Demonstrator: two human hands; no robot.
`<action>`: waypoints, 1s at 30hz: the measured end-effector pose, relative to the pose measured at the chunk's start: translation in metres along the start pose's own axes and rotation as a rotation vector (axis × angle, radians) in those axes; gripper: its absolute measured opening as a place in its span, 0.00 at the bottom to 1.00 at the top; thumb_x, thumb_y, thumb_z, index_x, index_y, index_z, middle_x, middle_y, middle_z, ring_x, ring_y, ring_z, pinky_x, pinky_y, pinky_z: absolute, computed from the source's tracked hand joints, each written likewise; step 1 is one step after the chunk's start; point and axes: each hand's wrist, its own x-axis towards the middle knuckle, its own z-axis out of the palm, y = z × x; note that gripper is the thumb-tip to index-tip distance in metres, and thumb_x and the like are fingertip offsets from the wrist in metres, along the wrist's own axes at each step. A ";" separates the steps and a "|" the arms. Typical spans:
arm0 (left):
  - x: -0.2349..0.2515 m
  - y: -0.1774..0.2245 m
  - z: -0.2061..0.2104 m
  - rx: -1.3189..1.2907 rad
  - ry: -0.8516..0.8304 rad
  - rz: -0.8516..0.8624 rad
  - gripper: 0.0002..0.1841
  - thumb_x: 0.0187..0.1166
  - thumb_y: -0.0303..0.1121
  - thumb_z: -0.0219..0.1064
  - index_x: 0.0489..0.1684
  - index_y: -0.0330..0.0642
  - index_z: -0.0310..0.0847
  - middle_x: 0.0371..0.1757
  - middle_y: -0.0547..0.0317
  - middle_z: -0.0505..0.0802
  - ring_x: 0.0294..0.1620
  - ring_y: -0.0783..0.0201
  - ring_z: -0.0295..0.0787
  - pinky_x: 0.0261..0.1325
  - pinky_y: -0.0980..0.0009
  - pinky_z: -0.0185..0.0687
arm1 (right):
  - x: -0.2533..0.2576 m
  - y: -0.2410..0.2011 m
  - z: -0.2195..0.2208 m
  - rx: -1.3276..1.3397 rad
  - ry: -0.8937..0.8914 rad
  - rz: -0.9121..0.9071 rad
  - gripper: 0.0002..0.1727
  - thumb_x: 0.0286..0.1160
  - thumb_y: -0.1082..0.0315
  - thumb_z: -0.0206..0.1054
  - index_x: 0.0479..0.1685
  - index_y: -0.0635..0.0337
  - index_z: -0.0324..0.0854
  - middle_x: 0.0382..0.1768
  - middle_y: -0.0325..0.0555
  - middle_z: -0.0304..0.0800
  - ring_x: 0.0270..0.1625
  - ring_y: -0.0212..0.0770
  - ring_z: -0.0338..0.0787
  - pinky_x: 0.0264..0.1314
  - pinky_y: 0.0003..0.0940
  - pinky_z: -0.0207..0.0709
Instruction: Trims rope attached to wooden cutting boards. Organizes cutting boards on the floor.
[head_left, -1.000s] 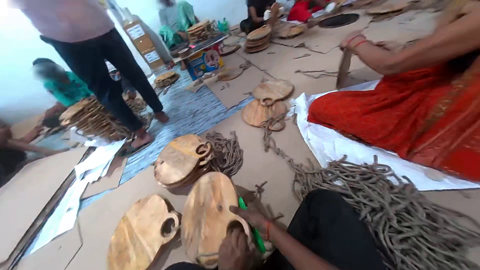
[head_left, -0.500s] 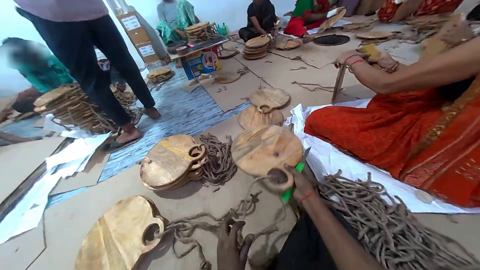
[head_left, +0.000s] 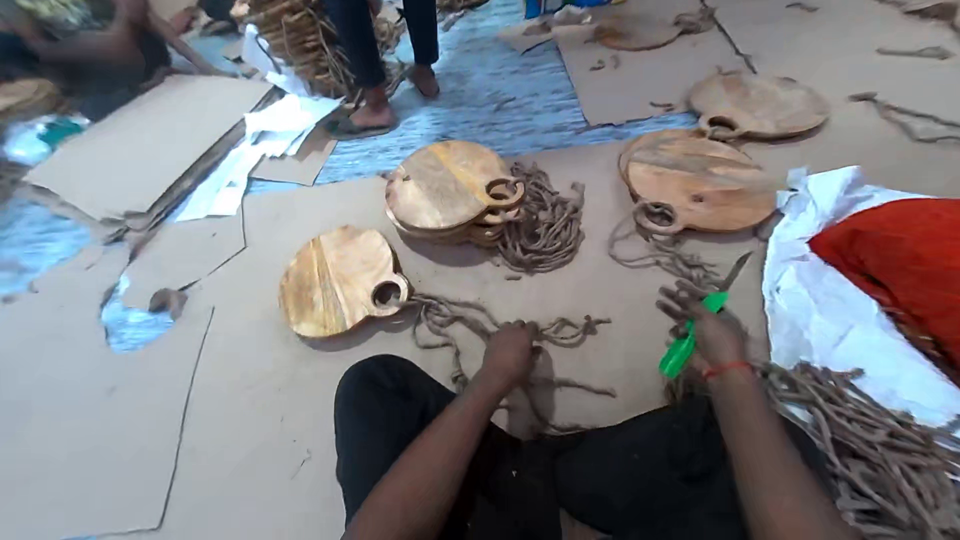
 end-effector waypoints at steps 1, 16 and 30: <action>0.010 -0.004 -0.002 0.016 0.042 -0.037 0.22 0.85 0.39 0.67 0.75 0.43 0.80 0.73 0.42 0.85 0.75 0.39 0.80 0.73 0.38 0.77 | -0.021 0.016 0.003 -0.008 -0.003 0.080 0.17 0.88 0.57 0.61 0.69 0.51 0.80 0.52 0.41 0.94 0.34 0.30 0.88 0.26 0.25 0.74; -0.020 -0.169 -0.135 0.688 -0.029 -0.239 0.19 0.77 0.25 0.69 0.68 0.41 0.83 0.72 0.43 0.85 0.76 0.37 0.77 0.72 0.37 0.74 | -0.082 0.041 0.045 -0.235 -0.150 0.026 0.13 0.86 0.64 0.66 0.62 0.57 0.85 0.41 0.47 0.94 0.32 0.40 0.88 0.29 0.33 0.75; -0.002 -0.066 -0.036 0.558 -0.495 0.438 0.18 0.89 0.34 0.57 0.69 0.33 0.78 0.54 0.33 0.92 0.62 0.34 0.88 0.68 0.34 0.77 | -0.092 0.049 0.052 -0.195 -0.278 0.061 0.13 0.86 0.62 0.67 0.61 0.56 0.85 0.38 0.45 0.93 0.24 0.37 0.82 0.23 0.31 0.71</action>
